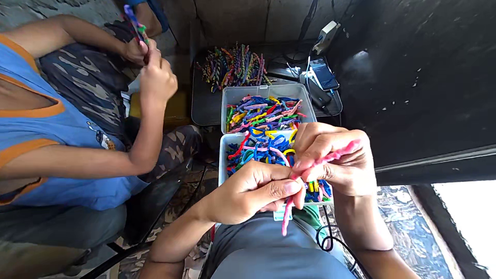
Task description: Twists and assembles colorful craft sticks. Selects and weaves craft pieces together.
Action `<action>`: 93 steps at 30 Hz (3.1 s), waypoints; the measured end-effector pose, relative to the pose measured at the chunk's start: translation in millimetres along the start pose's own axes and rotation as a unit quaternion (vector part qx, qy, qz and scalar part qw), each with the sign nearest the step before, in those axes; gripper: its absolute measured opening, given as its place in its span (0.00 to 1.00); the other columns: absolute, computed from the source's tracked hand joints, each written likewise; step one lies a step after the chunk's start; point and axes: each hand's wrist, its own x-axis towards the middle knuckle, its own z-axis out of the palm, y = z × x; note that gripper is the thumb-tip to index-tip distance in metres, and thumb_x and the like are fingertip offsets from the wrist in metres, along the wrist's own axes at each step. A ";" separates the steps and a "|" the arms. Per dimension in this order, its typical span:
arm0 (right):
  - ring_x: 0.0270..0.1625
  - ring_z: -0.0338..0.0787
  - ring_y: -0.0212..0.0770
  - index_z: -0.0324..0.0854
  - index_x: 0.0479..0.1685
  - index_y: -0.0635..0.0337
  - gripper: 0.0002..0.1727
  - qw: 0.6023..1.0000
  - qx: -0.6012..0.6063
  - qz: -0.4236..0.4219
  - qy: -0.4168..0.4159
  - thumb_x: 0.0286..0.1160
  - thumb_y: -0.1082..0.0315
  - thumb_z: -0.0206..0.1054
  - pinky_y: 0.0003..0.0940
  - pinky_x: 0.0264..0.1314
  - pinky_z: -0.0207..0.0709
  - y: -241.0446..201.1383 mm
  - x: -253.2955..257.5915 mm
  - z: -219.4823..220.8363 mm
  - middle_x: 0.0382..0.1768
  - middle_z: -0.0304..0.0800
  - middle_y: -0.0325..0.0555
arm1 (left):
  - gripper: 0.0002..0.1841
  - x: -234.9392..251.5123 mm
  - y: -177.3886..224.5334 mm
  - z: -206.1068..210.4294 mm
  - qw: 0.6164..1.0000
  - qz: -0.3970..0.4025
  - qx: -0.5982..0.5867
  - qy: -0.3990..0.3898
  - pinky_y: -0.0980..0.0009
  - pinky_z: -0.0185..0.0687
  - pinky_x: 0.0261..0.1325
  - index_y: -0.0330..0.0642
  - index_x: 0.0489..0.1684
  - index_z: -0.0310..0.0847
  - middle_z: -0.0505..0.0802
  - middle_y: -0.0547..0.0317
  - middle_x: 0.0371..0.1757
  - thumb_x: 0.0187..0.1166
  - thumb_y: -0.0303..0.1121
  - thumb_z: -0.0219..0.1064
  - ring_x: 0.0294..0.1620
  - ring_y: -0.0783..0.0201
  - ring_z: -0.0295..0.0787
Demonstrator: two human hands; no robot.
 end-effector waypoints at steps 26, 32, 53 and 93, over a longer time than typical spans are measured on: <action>0.33 0.78 0.16 0.76 0.26 0.58 0.11 0.966 -0.232 0.015 0.116 0.75 0.69 0.71 0.09 0.35 0.77 -5.5 -11.5 24.9 0.31 0.76 0.33 | 0.14 -2.7 -9.2 4.0 0.909 0.087 0.384 0.140 0.91 0.68 0.29 0.34 0.36 0.82 0.80 0.68 0.21 0.91 0.30 0.54 0.24 0.85 0.73; 0.36 0.79 0.16 0.77 0.29 0.56 0.09 0.979 -0.168 0.048 0.109 0.77 0.67 0.70 0.10 0.38 0.77 -2.7 -11.1 25.9 0.34 0.78 0.30 | 0.16 -5.1 -14.5 8.3 0.884 0.109 0.424 0.162 0.89 0.69 0.29 0.32 0.37 0.81 0.80 0.63 0.21 0.93 0.32 0.52 0.23 0.83 0.74; 0.42 0.83 0.15 0.83 0.37 0.52 0.10 0.997 -0.031 0.062 0.024 0.83 0.57 0.68 0.12 0.45 0.78 3.0 -11.0 11.8 0.37 0.84 0.25 | 0.16 -6.3 -13.4 8.5 0.966 0.071 0.233 0.086 0.94 0.60 0.30 0.32 0.38 0.80 0.79 0.71 0.25 0.94 0.31 0.50 0.25 0.91 0.66; 0.34 0.80 0.14 0.76 0.25 0.52 0.12 0.968 -0.193 0.062 0.146 0.74 0.66 0.73 0.09 0.39 0.78 13.7 -19.6 30.1 0.30 0.79 0.27 | 0.17 -11.6 -26.9 7.9 0.830 0.100 0.511 0.201 0.86 0.72 0.33 0.30 0.37 0.84 0.84 0.57 0.23 0.91 0.32 0.54 0.25 0.77 0.78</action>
